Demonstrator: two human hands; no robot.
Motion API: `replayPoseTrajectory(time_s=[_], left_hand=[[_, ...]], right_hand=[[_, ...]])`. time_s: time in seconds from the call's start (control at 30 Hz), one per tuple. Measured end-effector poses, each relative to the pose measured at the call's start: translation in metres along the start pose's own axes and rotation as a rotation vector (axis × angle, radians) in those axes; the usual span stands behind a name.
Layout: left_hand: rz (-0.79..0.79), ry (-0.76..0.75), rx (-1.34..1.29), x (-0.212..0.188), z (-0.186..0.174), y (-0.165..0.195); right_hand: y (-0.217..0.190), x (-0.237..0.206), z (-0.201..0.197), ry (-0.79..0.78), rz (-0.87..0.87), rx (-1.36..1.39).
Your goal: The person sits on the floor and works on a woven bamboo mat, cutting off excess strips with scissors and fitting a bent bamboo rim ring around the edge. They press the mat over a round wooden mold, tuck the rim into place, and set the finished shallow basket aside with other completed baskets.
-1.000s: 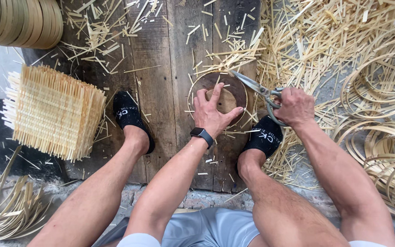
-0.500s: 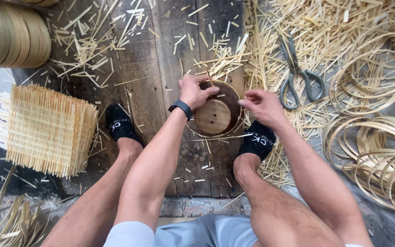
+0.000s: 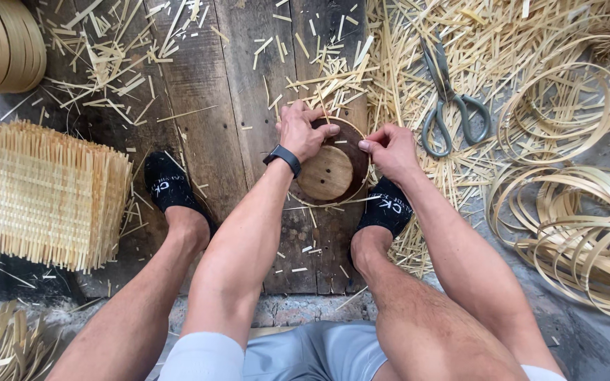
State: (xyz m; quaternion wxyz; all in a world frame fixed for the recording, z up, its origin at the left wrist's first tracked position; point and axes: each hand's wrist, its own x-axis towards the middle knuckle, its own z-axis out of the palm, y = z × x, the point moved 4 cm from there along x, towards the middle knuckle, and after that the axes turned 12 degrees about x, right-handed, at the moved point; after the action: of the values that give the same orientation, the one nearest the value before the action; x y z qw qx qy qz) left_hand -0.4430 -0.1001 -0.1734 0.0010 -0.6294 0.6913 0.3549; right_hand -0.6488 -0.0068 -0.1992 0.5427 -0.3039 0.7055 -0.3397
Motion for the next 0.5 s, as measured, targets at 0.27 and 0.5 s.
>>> replayPoseTrajectory(time_s=[0.27,0.5], left_hand=[[0.038,0.212,-0.132,-0.009,-0.015,-0.009],[-0.38,0.076,-0.395,-0.079,-0.014,-0.093]], right_hand=[[-0.04,-0.027,-0.008,0.072,-0.069,-0.253],[-0.013,-0.046,-0.005,-0.137,0.295,-0.095]])
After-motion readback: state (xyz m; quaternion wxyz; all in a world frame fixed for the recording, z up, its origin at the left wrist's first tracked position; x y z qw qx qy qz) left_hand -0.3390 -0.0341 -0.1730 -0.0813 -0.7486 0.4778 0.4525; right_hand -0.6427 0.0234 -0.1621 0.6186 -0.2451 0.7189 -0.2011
